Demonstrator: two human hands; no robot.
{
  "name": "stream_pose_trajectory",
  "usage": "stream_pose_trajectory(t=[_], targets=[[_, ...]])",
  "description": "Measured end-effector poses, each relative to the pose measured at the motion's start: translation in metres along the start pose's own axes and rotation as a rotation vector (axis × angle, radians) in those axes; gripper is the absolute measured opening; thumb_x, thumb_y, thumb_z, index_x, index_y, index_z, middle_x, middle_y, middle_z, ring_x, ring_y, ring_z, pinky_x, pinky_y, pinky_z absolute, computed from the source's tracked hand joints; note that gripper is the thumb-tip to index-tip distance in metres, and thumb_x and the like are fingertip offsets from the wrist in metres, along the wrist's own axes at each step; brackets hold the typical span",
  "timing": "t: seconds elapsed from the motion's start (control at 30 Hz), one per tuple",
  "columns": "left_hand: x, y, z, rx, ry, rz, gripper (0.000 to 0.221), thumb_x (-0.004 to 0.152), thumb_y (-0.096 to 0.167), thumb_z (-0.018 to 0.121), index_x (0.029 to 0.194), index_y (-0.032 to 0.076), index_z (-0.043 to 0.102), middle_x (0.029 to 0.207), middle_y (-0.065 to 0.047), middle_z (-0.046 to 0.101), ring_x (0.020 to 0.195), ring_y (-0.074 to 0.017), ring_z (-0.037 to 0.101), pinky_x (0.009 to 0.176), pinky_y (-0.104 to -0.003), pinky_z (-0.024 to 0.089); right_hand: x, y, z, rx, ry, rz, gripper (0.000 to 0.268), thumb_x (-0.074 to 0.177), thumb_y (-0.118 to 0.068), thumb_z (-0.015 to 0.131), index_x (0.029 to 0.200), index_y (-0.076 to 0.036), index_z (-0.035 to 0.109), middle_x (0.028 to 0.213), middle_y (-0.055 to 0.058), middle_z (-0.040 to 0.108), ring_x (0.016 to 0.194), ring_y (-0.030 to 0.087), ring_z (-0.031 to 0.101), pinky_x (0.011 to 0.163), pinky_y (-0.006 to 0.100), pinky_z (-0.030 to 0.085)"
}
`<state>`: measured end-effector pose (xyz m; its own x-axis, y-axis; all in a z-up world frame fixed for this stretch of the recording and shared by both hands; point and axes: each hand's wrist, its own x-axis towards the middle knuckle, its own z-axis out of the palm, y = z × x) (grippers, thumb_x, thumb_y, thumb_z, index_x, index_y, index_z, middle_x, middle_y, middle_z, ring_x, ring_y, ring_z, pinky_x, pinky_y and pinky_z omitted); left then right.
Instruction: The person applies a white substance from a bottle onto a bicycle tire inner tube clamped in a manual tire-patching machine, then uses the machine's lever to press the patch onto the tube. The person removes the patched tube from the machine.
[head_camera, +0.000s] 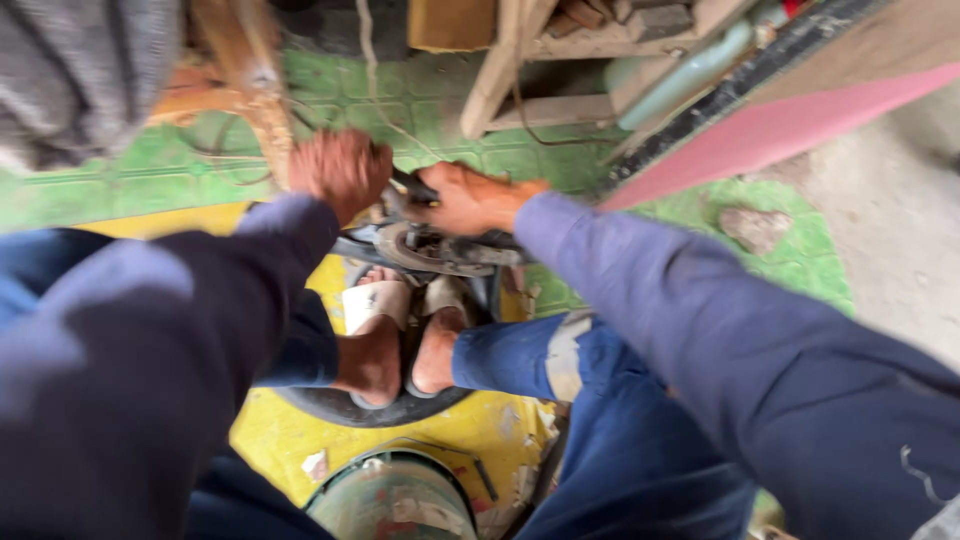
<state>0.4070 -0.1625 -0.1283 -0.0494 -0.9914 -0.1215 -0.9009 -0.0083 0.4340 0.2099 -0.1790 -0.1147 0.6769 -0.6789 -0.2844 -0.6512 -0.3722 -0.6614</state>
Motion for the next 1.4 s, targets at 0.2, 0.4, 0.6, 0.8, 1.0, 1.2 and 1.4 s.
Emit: stream_pose_trajectory(t=[0.2, 0.4, 0.6, 0.8, 1.0, 1.2, 1.4], targets=[[-0.040, 0.001, 0.014, -0.042, 0.163, -0.057, 0.039, 0.098, 0.037, 0.053, 0.085, 0.006, 0.074, 0.090, -0.022, 0.073, 0.084, -0.0411, 0.070, 0.078, -0.052, 0.056, -0.008, -0.030, -0.025, -0.474, -0.205, 0.098, 0.055, 0.082, -0.052, 0.077, 0.113, -0.006, 0.070, 0.110, 0.022, 0.072, 0.100, 0.039, 0.068, 0.089, 0.049, 0.054], [-0.021, 0.044, -0.005, 0.223, 0.032, 0.271, 0.049, 0.097, 0.053, 0.062, 0.094, 0.005, 0.074, 0.097, -0.022, 0.072, 0.090, -0.0396, 0.070, 0.081, -0.051, 0.054, -0.038, -0.008, -0.026, -0.270, 0.296, -0.042, 0.058, 0.076, -0.044, 0.078, 0.118, -0.005, 0.070, 0.110, 0.024, 0.072, 0.104, 0.040, 0.067, 0.090, 0.047, 0.053], [-0.022, 0.056, -0.022, 0.345, -0.129, 0.365, 0.056, 0.098, 0.058, 0.060, 0.104, 0.003, 0.073, 0.100, -0.020, 0.071, 0.089, -0.0339, 0.071, 0.075, -0.048, 0.055, -0.068, 0.004, -0.009, 0.384, 0.447, 0.741, 0.056, 0.089, -0.049, 0.068, 0.111, 0.003, 0.070, 0.102, 0.021, 0.074, 0.091, 0.035, 0.073, 0.080, 0.047, 0.060], [-0.016, 0.056, -0.002, 0.380, -0.217, 0.252, 0.051, 0.103, 0.053, 0.052, 0.109, 0.008, 0.073, 0.104, -0.018, 0.069, 0.089, -0.0325, 0.071, 0.072, -0.047, 0.057, -0.044, 0.017, 0.005, 1.217, 0.538, 0.807, 0.052, 0.094, -0.039, 0.055, 0.136, -0.009, 0.050, 0.134, 0.019, 0.061, 0.119, 0.033, 0.064, 0.090, 0.053, 0.054], [-0.006, 0.060, 0.044, -0.068, -0.049, -0.236, 0.043, 0.096, 0.048, 0.061, 0.110, 0.009, 0.074, 0.105, -0.018, 0.070, 0.099, -0.0363, 0.070, 0.082, -0.046, 0.058, 0.037, 0.014, -0.015, 0.998, 0.137, 0.411, 0.069, 0.102, -0.057, 0.044, 0.153, -0.009, 0.044, 0.162, 0.010, 0.040, 0.152, 0.031, 0.033, 0.119, 0.058, 0.027], [0.010, 0.042, 0.034, -0.098, -0.165, -0.172, 0.043, 0.096, 0.037, 0.063, 0.117, -0.001, 0.064, 0.106, -0.024, 0.071, 0.097, -0.0396, 0.073, 0.083, -0.049, 0.058, 0.019, 0.011, -0.012, 0.603, 0.167, 0.524, 0.057, 0.104, -0.046, 0.047, 0.134, 0.001, 0.060, 0.141, 0.022, 0.055, 0.134, 0.040, 0.050, 0.099, 0.058, 0.045], [-0.015, 0.052, -0.014, 0.326, -0.070, 0.408, 0.041, 0.077, 0.025, 0.078, 0.110, 0.002, 0.068, 0.118, -0.021, 0.062, 0.112, -0.0373, 0.062, 0.089, -0.049, 0.054, -0.045, 0.045, 0.004, 0.235, 0.237, 0.440, 0.039, 0.091, -0.032, 0.065, 0.116, -0.004, 0.076, 0.106, 0.018, 0.076, 0.086, 0.029, 0.072, 0.074, 0.040, 0.057]])
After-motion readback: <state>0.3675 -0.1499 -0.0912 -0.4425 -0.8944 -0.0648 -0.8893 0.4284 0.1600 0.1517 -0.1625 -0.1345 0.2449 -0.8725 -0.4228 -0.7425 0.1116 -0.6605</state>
